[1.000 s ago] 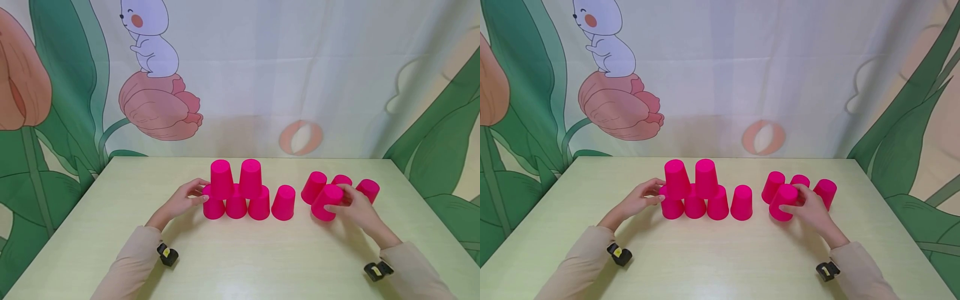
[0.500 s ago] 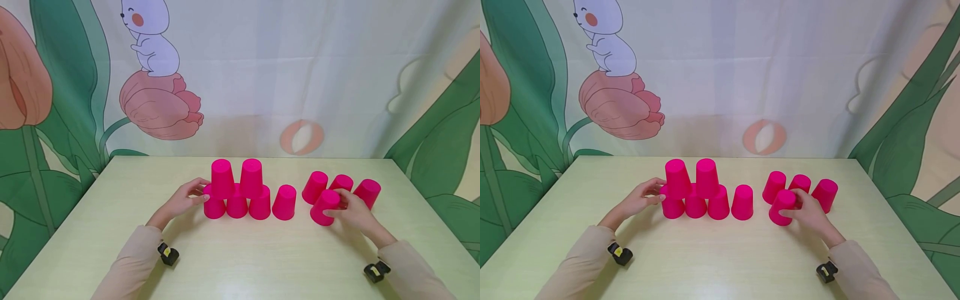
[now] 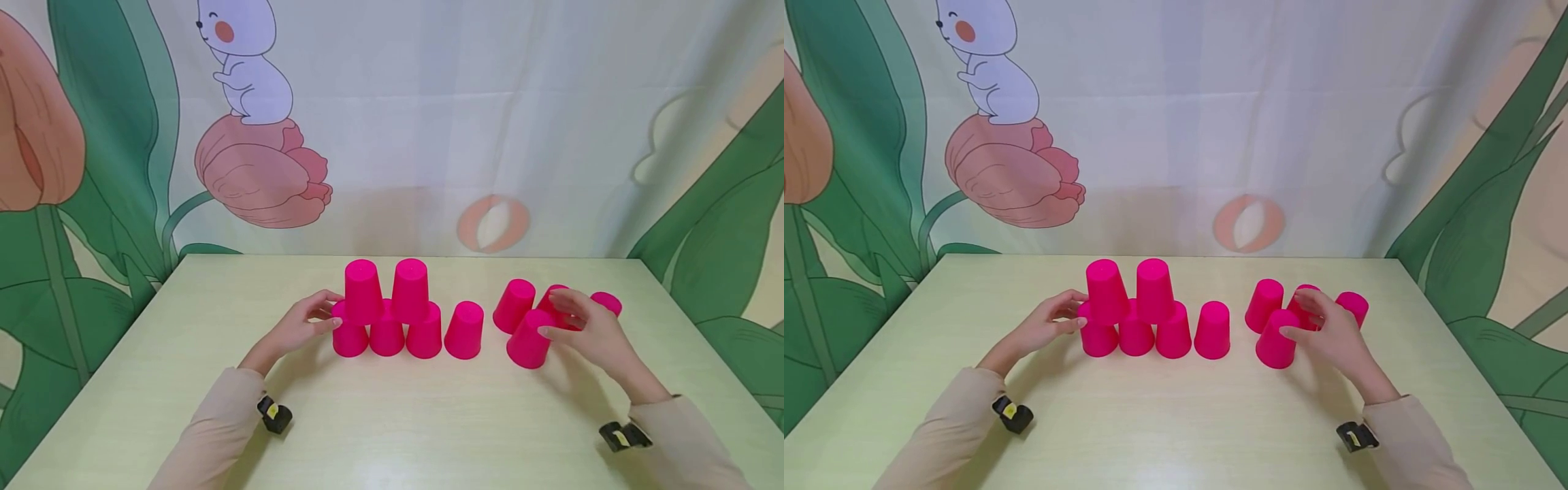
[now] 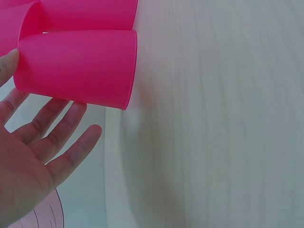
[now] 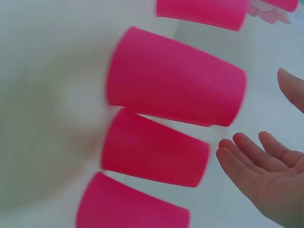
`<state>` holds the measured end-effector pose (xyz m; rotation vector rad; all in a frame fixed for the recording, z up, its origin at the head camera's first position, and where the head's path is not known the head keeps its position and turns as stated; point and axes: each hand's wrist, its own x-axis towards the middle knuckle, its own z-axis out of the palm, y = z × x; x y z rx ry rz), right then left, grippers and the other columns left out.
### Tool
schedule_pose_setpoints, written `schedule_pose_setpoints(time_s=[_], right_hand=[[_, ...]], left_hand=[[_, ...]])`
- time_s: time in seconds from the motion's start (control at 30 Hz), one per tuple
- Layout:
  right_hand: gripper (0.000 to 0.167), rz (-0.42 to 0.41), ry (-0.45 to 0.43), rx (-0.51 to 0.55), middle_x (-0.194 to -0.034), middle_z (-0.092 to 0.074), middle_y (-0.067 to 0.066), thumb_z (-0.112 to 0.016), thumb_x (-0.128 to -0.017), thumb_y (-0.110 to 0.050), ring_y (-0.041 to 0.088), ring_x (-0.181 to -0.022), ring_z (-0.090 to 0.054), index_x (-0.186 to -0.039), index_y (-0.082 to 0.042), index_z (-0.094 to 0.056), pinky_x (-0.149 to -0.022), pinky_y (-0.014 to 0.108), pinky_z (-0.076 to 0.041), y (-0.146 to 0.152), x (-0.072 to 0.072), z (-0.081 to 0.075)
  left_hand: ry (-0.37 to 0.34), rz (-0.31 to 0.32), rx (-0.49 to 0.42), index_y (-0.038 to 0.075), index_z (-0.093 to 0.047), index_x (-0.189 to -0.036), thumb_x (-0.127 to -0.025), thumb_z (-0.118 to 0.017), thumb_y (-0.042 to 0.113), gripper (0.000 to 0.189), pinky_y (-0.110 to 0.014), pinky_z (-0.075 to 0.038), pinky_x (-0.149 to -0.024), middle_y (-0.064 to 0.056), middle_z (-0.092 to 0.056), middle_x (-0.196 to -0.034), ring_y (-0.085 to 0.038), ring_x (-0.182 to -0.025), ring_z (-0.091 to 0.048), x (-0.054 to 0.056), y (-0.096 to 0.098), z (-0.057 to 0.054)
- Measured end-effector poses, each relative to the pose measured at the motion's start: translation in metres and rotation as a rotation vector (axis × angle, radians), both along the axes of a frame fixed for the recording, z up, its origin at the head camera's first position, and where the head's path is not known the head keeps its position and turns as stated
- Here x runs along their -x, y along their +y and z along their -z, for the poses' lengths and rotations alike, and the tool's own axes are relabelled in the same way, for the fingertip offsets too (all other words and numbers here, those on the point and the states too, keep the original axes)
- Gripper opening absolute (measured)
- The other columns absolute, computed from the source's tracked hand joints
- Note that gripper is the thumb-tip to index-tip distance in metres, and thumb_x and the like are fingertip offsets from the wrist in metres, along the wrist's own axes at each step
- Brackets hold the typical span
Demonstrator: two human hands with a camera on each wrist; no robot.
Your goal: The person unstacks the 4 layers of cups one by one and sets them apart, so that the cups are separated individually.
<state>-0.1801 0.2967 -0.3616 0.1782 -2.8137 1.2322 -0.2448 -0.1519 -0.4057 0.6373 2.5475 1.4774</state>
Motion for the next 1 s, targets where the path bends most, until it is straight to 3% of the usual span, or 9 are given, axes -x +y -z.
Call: schedule_pose_setpoints(time_s=[0.2, 0.43, 0.7, 0.8, 0.93, 1.0], right_hand=[[0.079, -0.009, -0.012, 0.060, -0.137, -0.037, 0.022, -0.070, -0.079, -0.034, 0.043, -0.121, -0.038, -0.140, -0.004, -0.029, -0.089, 0.052, -0.041, -0.011, -0.002, -0.016], [0.074, -0.044, -0.018, 0.115, -0.135, -0.040, 0.019, -0.069, -0.080, -0.032, 0.038, -0.121, -0.040, -0.139, -0.006, -0.032, -0.091, 0.049, -0.041, -0.027, -0.001, -0.024], [0.069, -0.130, -0.002, 0.152, -0.132, -0.044, 0.013, -0.069, -0.081, -0.031, 0.032, -0.118, -0.044, -0.137, -0.008, -0.035, -0.090, 0.039, -0.044, -0.042, 0.008, -0.021], [0.069, -0.156, -0.010, 0.176, -0.133, -0.044, 0.014, -0.069, -0.081, -0.030, 0.033, -0.118, -0.044, -0.137, -0.009, -0.036, -0.090, 0.044, -0.043, -0.049, 0.011, -0.020], [0.068, -0.176, -0.012, 0.192, -0.133, -0.045, 0.014, -0.069, -0.081, -0.028, 0.032, -0.118, -0.045, -0.137, -0.009, -0.037, -0.089, 0.044, -0.044, -0.060, 0.014, -0.020], [0.067, -0.190, -0.008, 0.206, -0.132, -0.046, 0.014, -0.069, -0.081, -0.027, 0.030, -0.118, -0.046, -0.136, -0.009, -0.038, -0.090, 0.042, -0.044, -0.067, 0.016, -0.019]], left_hand=[[0.003, 0.000, -0.002, 0.008, -0.050, -0.120, -0.085, -0.062, 0.015, 0.038, -0.042, -0.045, -0.083, -0.013, -0.056, -0.111, -0.030, -0.101, -0.052, -0.001, -0.001, -0.001], [0.066, 0.036, -0.010, 0.009, -0.051, -0.118, -0.085, -0.062, 0.024, 0.038, -0.041, -0.047, -0.079, -0.012, -0.057, -0.107, -0.029, -0.097, -0.054, -0.002, -0.001, 0.000], [0.003, 0.004, -0.002, 0.007, -0.049, -0.121, -0.086, -0.061, 0.013, 0.037, -0.043, -0.045, -0.083, -0.014, -0.055, -0.112, -0.031, -0.102, -0.052, -0.001, -0.001, -0.001], [-0.011, 0.001, -0.004, 0.005, -0.049, -0.121, -0.086, -0.060, 0.011, 0.037, -0.043, -0.045, -0.084, -0.016, -0.055, -0.112, -0.032, -0.103, -0.052, -0.003, 0.001, -0.005], [-0.019, 0.005, -0.005, 0.001, -0.048, -0.120, -0.086, -0.059, 0.006, 0.036, -0.044, -0.045, -0.083, -0.019, -0.054, -0.111, -0.035, -0.102, -0.051, -0.013, 0.005, -0.019], [-0.019, 0.003, -0.001, 0.001, -0.049, -0.119, -0.086, -0.059, 0.007, 0.035, -0.043, -0.045, -0.083, -0.018, -0.055, -0.111, -0.034, -0.101, -0.052, -0.013, 0.004, -0.019]])
